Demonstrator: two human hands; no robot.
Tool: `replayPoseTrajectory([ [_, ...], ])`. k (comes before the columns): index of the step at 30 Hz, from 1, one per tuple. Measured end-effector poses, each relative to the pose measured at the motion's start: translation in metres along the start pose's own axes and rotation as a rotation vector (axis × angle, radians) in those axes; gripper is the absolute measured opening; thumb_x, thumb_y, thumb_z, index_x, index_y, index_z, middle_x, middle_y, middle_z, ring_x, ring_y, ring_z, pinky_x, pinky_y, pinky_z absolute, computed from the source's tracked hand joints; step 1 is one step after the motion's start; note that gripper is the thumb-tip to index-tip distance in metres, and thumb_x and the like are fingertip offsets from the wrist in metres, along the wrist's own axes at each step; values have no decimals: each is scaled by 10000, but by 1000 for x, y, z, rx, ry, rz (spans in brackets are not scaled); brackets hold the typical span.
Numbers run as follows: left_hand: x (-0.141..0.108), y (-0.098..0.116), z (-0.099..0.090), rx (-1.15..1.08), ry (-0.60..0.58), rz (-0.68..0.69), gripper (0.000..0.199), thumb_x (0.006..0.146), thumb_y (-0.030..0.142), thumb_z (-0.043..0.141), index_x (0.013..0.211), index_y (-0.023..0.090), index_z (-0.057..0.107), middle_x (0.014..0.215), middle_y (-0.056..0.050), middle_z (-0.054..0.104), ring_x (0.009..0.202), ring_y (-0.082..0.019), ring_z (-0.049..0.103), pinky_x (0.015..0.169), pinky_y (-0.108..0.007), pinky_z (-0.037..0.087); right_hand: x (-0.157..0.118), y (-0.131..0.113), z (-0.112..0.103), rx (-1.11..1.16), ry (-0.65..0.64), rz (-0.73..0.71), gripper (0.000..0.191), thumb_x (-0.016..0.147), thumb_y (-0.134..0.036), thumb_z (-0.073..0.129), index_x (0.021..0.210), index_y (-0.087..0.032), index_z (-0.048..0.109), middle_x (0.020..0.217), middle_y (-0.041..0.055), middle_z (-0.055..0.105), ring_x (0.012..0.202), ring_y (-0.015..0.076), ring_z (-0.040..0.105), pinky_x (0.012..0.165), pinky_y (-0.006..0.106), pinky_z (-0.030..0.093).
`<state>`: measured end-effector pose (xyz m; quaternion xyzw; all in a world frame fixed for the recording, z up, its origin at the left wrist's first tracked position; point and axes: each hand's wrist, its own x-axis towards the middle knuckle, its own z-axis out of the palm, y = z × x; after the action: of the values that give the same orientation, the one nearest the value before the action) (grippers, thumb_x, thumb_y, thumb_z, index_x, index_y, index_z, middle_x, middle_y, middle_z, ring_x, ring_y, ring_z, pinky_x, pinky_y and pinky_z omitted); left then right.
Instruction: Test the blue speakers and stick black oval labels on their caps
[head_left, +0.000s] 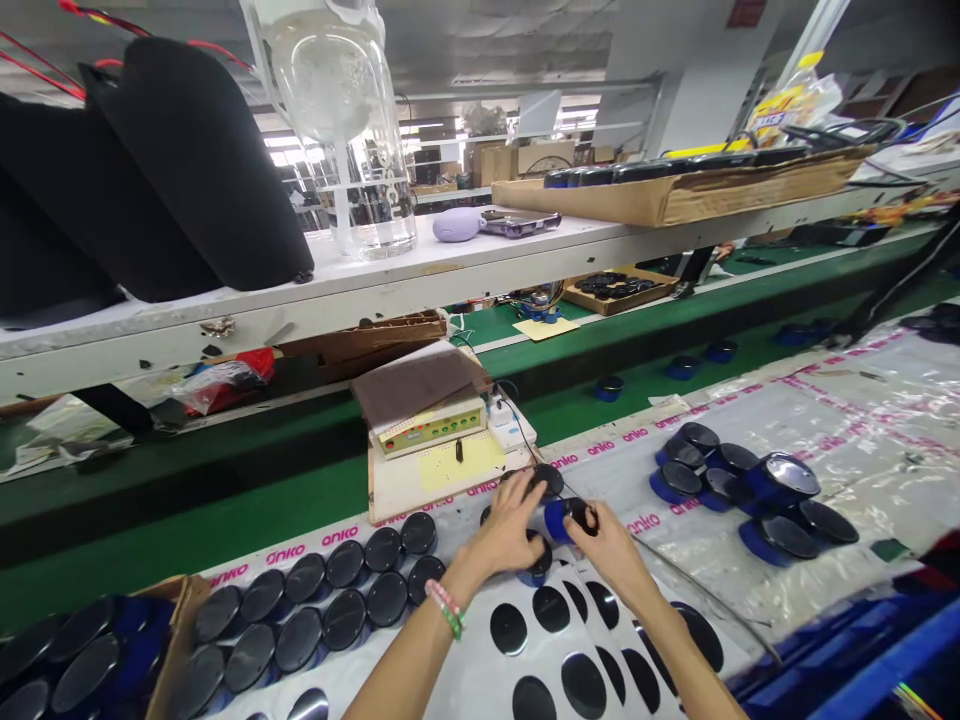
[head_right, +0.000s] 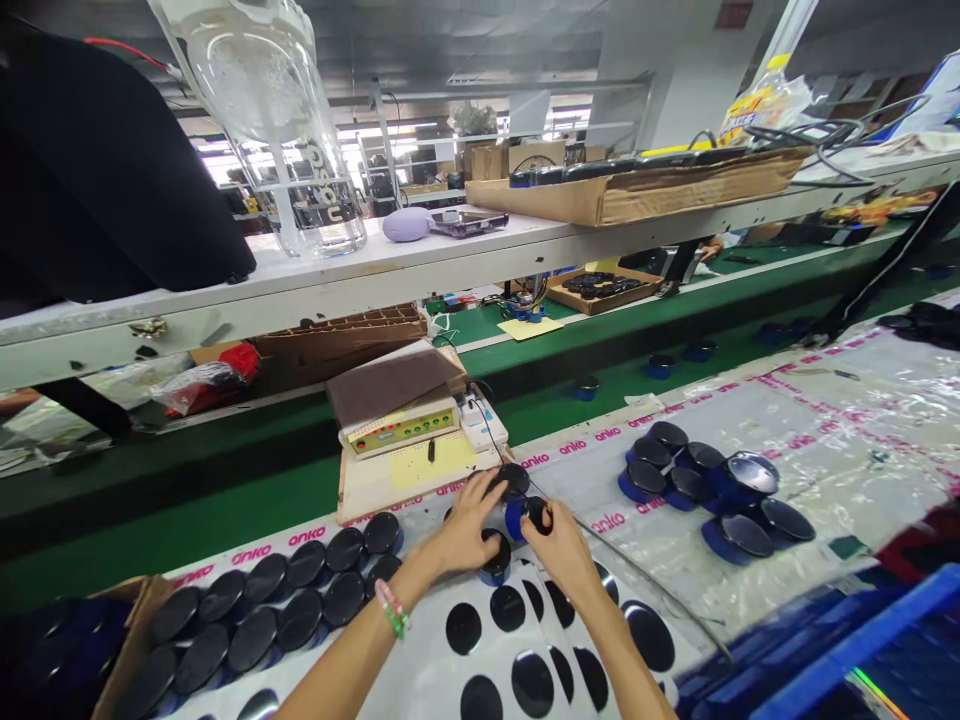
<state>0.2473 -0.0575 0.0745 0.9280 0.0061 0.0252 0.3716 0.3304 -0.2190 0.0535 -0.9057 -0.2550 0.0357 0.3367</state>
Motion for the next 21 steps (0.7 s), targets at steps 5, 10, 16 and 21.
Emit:
replayPoseTrajectory([
  [5,-21,34,-9,-112,89,51,734,749,318,631,1404,203,320,1420,-93,416,1281,-270,400,1070,-432,344,-16,-33,-19,225,-24,-172,212,801,-395,439,688,-232,366,983,68,583,781,172,552,656,294,469],
  [10,-42,44,-19,-126,178,-5,643,731,326,678,1318,206,444,1284,-70,556,1128,-271,518,989,-421,422,-25,-58,-22,293,-60,-181,181,805,-398,483,800,-218,462,793,14,540,695,162,531,594,273,451],
  [16,-65,45,-20,-86,240,-80,624,721,292,684,1296,216,455,1215,-64,599,1046,-270,554,928,-410,462,-31,-74,-6,296,-95,-193,220,816,-417,479,904,-216,482,716,-10,499,631,158,515,599,286,452],
  [21,-71,30,-26,-43,274,-124,697,683,294,720,1307,227,417,1248,-60,555,1122,-249,521,987,-369,426,-25,-76,-6,226,-153,-213,307,831,-488,468,990,-226,476,733,-14,512,688,171,562,667,297,477],
])
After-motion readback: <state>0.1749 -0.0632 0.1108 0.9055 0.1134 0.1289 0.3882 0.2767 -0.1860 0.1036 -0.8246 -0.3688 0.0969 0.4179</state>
